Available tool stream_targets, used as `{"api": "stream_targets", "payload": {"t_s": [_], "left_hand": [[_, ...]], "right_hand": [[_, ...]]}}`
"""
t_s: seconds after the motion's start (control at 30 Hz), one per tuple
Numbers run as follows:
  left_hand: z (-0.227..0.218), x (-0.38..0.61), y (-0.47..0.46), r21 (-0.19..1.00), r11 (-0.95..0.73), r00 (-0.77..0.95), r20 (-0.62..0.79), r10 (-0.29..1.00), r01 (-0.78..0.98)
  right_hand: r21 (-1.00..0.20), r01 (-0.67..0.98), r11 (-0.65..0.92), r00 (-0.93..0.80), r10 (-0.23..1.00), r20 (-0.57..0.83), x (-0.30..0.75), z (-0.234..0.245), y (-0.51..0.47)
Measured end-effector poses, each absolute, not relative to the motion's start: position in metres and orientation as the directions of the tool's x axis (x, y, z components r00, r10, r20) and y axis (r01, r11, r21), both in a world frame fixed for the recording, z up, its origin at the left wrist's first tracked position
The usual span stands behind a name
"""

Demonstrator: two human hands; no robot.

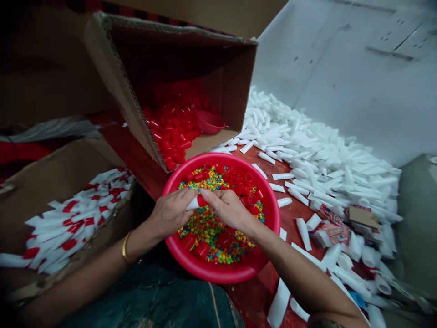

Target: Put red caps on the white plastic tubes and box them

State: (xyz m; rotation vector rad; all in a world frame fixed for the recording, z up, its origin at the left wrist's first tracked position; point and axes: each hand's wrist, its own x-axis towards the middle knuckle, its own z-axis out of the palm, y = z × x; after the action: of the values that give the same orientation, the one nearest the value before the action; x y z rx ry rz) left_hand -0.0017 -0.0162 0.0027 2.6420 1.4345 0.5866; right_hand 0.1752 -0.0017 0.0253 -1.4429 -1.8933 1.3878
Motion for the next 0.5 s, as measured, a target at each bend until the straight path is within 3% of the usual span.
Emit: {"api": "stream_targets", "payload": {"t_s": [0.07, 0.13, 0.2, 0.27, 0.37, 0.43, 0.5], "left_hand": [[0.003, -0.005, -0.019, 0.272, -0.54, 0.434, 0.365, 0.824, 0.796], [0.001, -0.017, -0.022, 0.316, -0.496, 0.343, 0.432, 0.834, 0.809], [-0.006, -0.041, -0.027, 0.368, -0.368, 0.182, 0.451, 0.874, 0.854], [-0.018, -0.079, -0.033, 0.394, -0.123, -0.042, 0.385, 0.922, 0.911], [-0.044, -0.154, -0.044, 0.268, 0.273, -0.329, 0.193, 0.924, 0.924], [-0.059, -0.201, -0.051, 0.167, 0.371, -0.388, 0.082, 0.918, 0.913], [-0.069, -0.23, -0.052, 0.118, 0.383, -0.393, 0.075, 0.917, 0.916]], "right_hand": [[-0.879, 0.477, -0.007, -0.453, 0.855, -0.252, 0.172, 0.028, -0.006], [-0.849, 0.494, 0.189, -0.577, 0.802, -0.157, 0.17, 0.031, -0.011], [-0.745, 0.483, 0.46, -0.757, 0.647, -0.092, 0.167, 0.032, -0.018], [-0.62, 0.432, 0.654, -0.878, 0.463, -0.123, 0.163, 0.031, -0.023], [-0.495, 0.422, 0.759, -0.906, 0.369, -0.207, 0.159, 0.026, -0.03], [-0.435, 0.454, 0.778, -0.891, 0.388, -0.235, 0.159, 0.022, -0.032], [-0.389, 0.49, 0.78, -0.872, 0.441, -0.215, 0.161, 0.018, -0.032]]}}
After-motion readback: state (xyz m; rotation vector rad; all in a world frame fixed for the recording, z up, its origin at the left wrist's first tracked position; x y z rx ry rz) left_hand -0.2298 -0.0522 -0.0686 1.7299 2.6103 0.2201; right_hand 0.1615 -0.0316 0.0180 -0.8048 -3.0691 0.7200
